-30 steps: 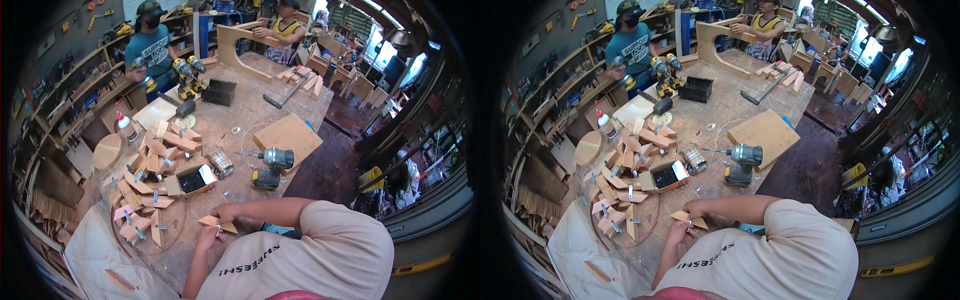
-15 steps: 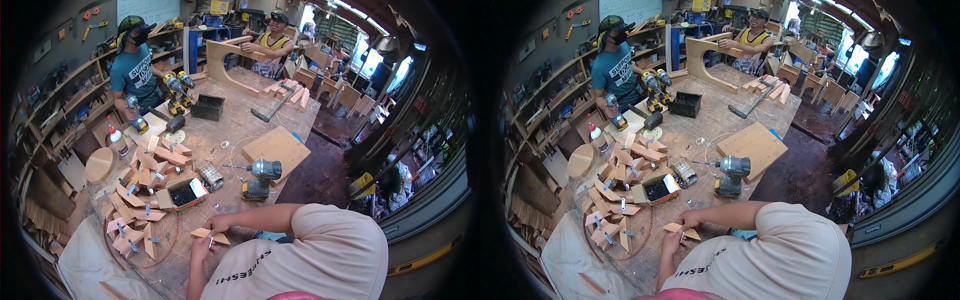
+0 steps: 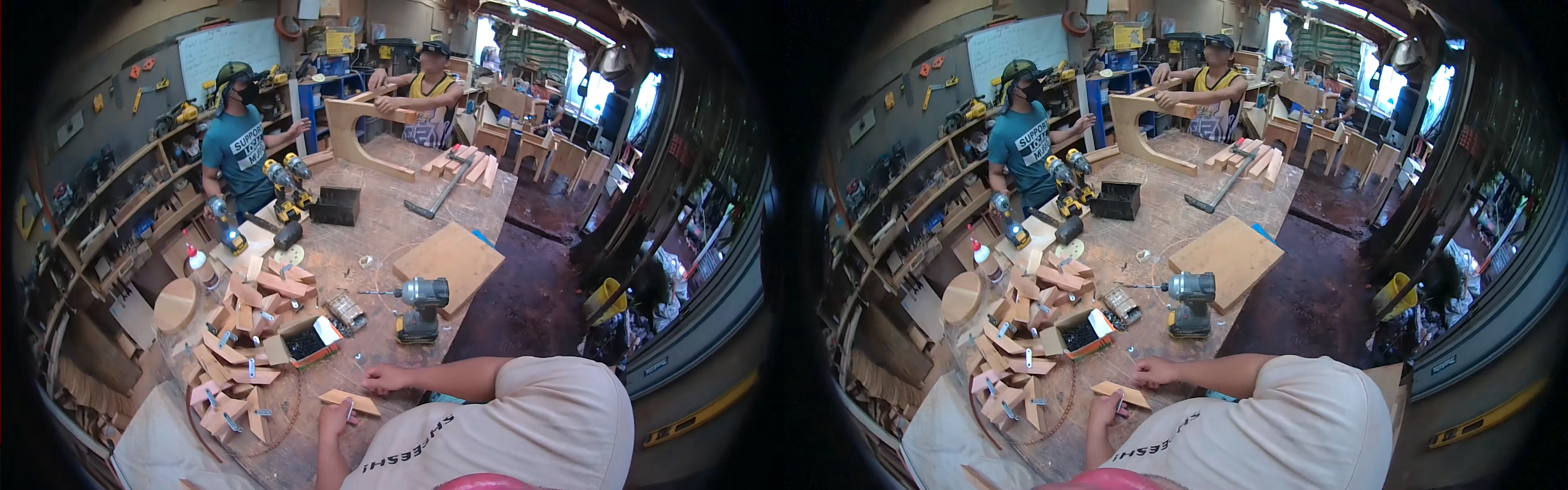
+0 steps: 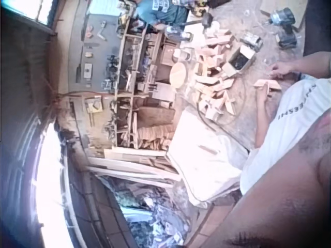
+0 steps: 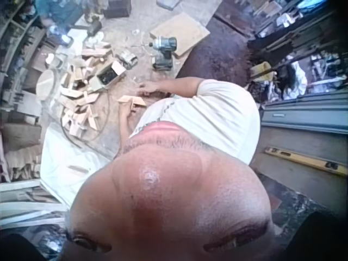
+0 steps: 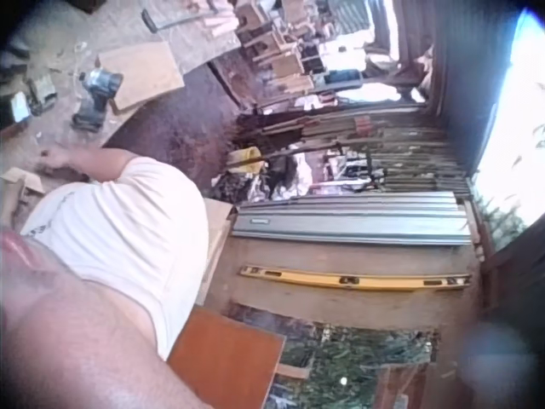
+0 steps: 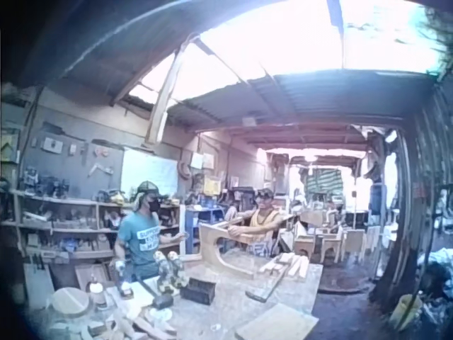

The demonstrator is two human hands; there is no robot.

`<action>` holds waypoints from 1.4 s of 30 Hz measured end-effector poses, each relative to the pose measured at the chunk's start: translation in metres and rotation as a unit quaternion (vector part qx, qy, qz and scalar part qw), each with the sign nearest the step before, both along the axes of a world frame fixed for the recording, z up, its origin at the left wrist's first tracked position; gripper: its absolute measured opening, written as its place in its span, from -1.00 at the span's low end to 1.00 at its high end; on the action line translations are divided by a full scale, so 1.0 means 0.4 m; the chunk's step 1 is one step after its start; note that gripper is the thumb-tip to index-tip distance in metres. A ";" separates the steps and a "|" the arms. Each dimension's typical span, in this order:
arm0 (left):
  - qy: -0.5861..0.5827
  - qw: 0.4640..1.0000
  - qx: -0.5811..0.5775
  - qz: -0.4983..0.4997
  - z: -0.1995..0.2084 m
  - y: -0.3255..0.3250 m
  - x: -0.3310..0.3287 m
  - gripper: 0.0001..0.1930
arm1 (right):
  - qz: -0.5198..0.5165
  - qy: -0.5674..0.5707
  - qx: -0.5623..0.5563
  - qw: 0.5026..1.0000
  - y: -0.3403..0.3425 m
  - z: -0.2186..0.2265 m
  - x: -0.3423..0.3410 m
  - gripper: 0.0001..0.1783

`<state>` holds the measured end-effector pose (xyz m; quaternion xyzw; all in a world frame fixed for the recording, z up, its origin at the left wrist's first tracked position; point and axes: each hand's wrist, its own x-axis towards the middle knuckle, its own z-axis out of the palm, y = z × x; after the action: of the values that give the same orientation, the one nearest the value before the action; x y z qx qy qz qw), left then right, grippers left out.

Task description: The person attaches a metal bracket to small wooden pieces by hand and using a power drill, picking up screws from a container and driving them into the pre-marked holes.

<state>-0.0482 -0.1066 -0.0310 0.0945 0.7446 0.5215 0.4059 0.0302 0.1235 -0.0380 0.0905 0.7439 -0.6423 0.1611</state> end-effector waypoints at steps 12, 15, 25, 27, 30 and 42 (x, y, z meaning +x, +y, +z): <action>-0.129 0.978 -0.093 -0.135 0.083 0.015 -0.013 -0.43 | -0.141 0.020 0.046 0.989 0.095 0.036 0.101 -0.70; -0.135 0.978 -0.083 -0.138 0.066 0.013 -0.015 -0.41 | -0.135 0.025 0.029 0.990 0.100 0.029 0.101 -0.71; -0.143 0.982 -0.068 -0.105 0.077 0.004 0.000 -0.46 | -0.150 0.027 0.031 0.988 0.092 0.027 0.101 -0.73; -0.131 0.985 -0.059 -0.094 0.061 0.000 0.000 -0.49 | -0.147 0.028 0.025 0.988 0.097 0.023 0.100 -0.73; -0.084 0.986 -0.092 -0.111 0.066 0.008 -0.007 -0.53 | -0.141 0.036 0.028 0.989 0.111 0.011 0.109 -0.74; 0.040 0.984 -0.122 -0.121 0.065 -0.053 -0.074 -0.38 | -0.535 0.222 0.224 0.784 0.354 0.054 0.285 -0.62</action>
<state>-0.0779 -0.1280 -0.0048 0.1540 0.8014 0.3693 0.4446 0.1441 0.2650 -0.0163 0.3622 0.7141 -0.4434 -0.4028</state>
